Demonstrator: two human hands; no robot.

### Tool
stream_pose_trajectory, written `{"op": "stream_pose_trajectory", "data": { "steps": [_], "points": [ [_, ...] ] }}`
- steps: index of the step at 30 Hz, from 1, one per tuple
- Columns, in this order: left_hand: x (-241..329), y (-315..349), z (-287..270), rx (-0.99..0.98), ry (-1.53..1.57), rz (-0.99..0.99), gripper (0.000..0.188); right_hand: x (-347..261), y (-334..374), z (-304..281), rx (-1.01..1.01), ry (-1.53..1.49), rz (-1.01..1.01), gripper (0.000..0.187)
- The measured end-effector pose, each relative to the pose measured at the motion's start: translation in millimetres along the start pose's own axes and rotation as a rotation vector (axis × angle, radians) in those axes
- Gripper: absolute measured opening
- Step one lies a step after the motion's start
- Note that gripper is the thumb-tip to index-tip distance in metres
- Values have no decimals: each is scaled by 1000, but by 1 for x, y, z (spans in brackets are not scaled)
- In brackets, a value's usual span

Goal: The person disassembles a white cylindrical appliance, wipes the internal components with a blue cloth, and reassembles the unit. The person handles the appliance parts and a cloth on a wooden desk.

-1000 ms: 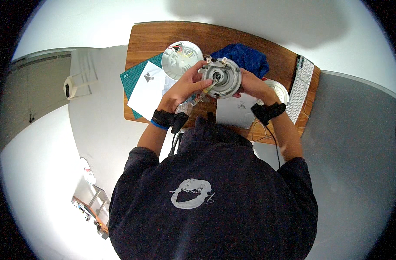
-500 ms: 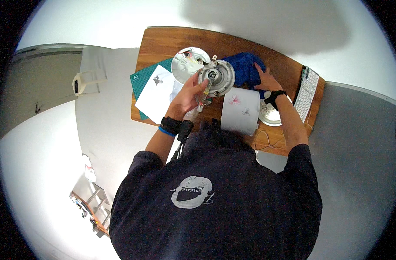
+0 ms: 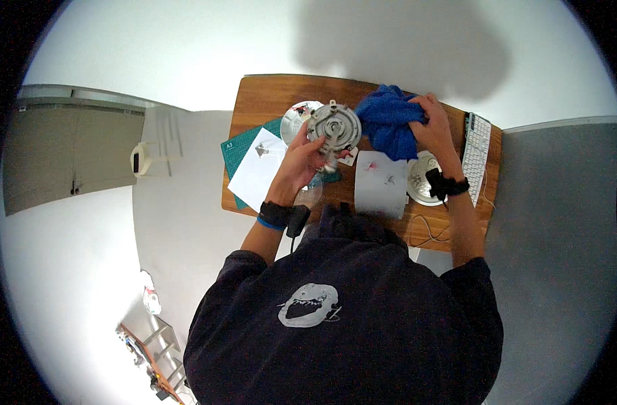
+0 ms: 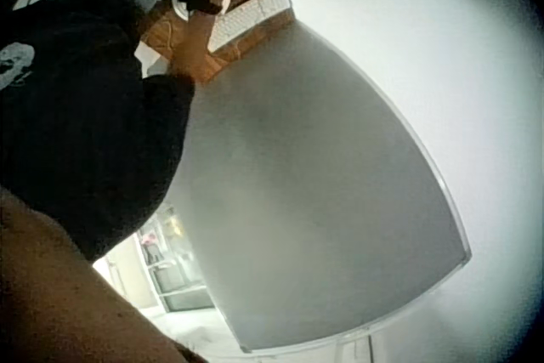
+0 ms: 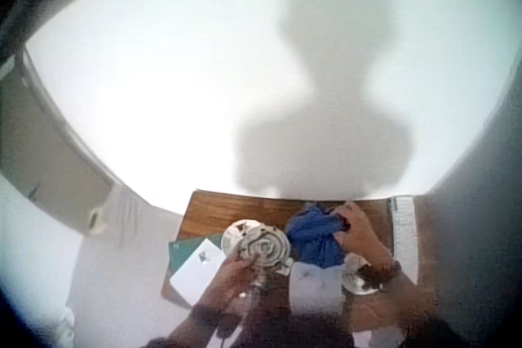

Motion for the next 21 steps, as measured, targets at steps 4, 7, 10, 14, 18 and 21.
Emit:
{"op": "stream_pose_trajectory", "data": {
  "steps": [4,7,10,14,18,21],
  "points": [
    [-6,9,19,17,-49,-1,57,-82,29,-10,135,-162,-263,54],
    [-16,15,28,-6,-65,27,62,-98,61,35,66,-5,-197,64],
    [-19,21,33,44,-157,49,63,-90,69,49,38,-30,-119,70],
    [-11,38,39,8,-233,53,61,-87,79,45,43,-191,-78,67],
    [0,50,28,-9,-260,51,56,-78,84,23,119,-237,-37,66],
    [2,55,27,14,-192,66,53,-82,84,3,332,-344,15,65]
  ]
}}
Point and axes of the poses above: each hand's wrist, its own y-axis away from the middle knuckle, its own z-axis out of the palm, x = y × z, the point moved 2 cm from there along -y, towards the middle knuckle, and after that the axes turned 7 degrees about x, right-handed, at the moved point
